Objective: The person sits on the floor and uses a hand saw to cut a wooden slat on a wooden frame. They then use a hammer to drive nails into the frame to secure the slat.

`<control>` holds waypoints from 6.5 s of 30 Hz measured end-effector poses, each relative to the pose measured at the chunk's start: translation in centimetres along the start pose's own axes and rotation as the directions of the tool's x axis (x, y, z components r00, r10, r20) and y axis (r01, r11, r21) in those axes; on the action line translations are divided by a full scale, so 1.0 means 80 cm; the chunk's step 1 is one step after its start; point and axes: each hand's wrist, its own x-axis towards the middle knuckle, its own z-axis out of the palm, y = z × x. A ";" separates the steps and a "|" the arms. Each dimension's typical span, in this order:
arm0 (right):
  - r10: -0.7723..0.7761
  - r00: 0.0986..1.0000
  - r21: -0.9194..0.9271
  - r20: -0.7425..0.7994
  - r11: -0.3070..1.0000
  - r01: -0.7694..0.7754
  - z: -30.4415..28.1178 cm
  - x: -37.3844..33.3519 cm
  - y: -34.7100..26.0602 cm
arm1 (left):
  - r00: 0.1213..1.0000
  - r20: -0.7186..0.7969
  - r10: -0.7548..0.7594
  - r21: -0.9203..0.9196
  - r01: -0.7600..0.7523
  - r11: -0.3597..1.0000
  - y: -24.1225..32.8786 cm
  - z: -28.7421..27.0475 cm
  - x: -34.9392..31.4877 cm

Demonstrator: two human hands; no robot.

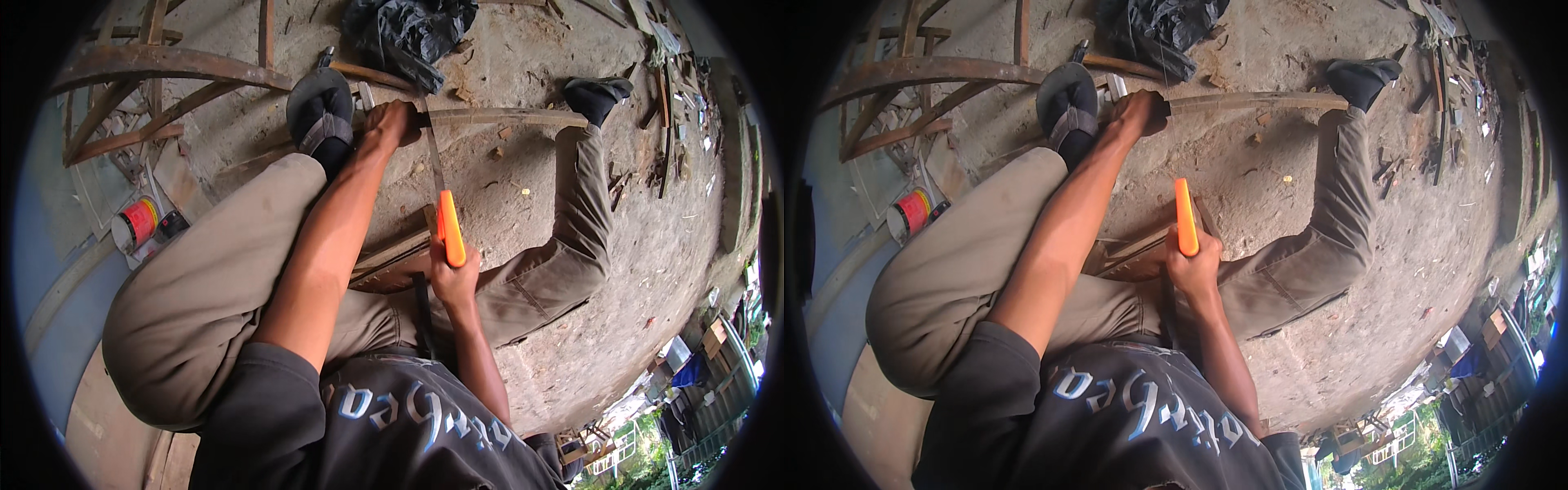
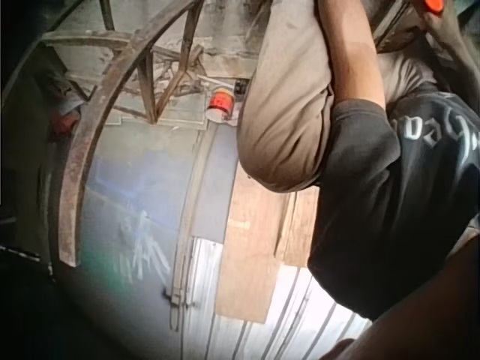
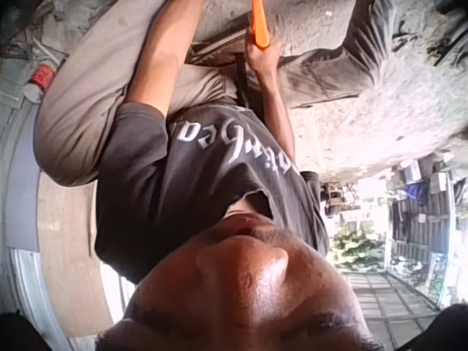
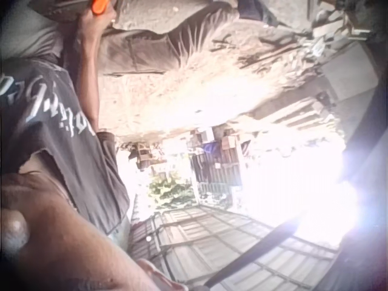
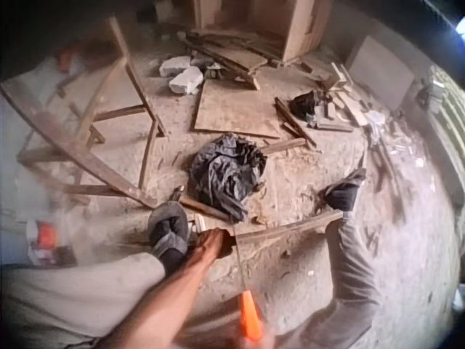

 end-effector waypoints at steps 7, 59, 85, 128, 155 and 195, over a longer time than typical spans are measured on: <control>0.011 0.997 0.106 -0.079 0.994 -0.003 -0.036 -0.080 -0.018 | 0.992 -0.064 -0.109 -0.217 0.093 0.972 0.043 -0.071 -0.047; 0.026 1.000 0.112 -0.006 0.993 -0.026 -0.033 -0.083 0.002 | 0.995 -0.047 0.088 -0.134 -0.093 0.987 0.024 -0.057 -0.022; -0.074 0.996 -0.027 -0.052 0.997 0.072 -0.011 0.013 -0.046 | 0.924 -0.355 0.146 0.141 -0.101 0.985 -0.131 0.149 0.074; -0.019 0.991 -0.014 -0.134 1.000 0.018 0.003 0.035 0.002 | 0.965 0.165 0.202 0.140 -0.226 0.964 0.043 -0.057 -0.024; -0.100 0.985 0.082 -0.141 0.990 0.113 -0.021 0.033 0.006 | 0.956 0.010 0.294 0.061 -0.294 0.954 0.005 0.007 0.075; -0.150 0.987 0.038 -0.062 0.988 0.153 -0.027 0.055 -0.032 | 0.956 -0.283 -0.080 -0.157 0.036 0.987 0.022 -0.031 0.010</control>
